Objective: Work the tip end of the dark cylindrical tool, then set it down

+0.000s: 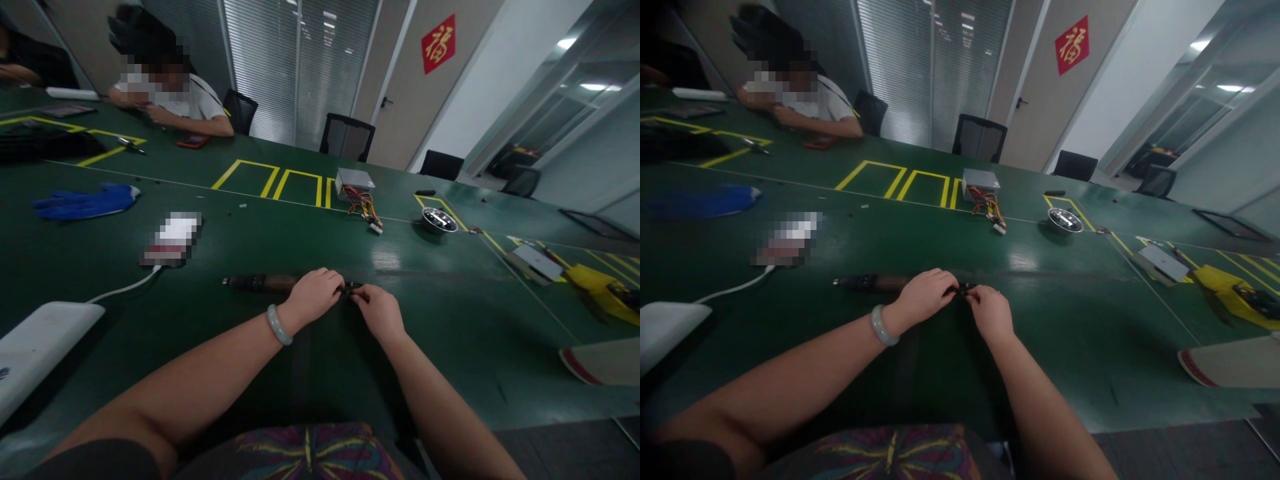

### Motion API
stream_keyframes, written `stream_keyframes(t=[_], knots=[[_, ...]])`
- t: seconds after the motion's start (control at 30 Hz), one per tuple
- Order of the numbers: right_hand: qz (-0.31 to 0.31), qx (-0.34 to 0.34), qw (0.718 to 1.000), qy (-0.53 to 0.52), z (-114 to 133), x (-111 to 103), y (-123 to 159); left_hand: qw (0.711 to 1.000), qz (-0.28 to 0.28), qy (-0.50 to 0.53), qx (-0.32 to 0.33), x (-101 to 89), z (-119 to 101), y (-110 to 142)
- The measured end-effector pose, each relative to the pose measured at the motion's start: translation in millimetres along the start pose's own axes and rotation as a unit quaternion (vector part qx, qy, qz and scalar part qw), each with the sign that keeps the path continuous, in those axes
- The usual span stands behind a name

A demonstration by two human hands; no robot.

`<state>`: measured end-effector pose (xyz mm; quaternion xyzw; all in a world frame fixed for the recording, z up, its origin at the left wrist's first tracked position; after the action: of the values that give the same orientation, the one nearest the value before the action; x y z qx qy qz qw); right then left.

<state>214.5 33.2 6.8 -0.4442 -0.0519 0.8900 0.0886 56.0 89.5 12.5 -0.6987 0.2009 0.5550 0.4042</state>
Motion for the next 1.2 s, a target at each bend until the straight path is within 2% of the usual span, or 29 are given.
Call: stream_keyframes(t=[0.27, 0.67, 0.87, 1.07, 1.2], knots=[[-0.016, -0.064, 0.998, -0.020, 0, 7, -3, 1.000, 0.000, -0.001, 0.002, 0.1, 0, 0], [-0.015, -0.110, 0.994, 0.008, 8, 5, -1, 1.000, 0.001, -0.004, 0.007, -0.8, -1, -1], [-0.020, -0.102, 0.995, -0.007, 7, 5, -4, 1.000, 0.002, -0.008, 0.005, 0.0, -1, -1], [0.003, -0.081, 0.997, -0.002, 6, 7, -10, 1.000, 0.004, -0.009, 0.001, -0.4, -2, -2], [0.036, -0.089, 0.995, 0.039, 7, 10, -19, 1.000, 0.010, -0.009, 0.007, -0.4, -2, -2]])
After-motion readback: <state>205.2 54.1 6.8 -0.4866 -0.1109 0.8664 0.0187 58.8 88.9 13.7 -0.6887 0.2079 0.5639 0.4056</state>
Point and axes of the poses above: each hand's wrist, its own y-axis away from the middle knuckle, its own x-axis out of the palm, z = x × y, the point moved 4 cm from there along -y, towards the middle knuckle, and after that the axes turned 13 degrees about -y, right-handed, at the moved point
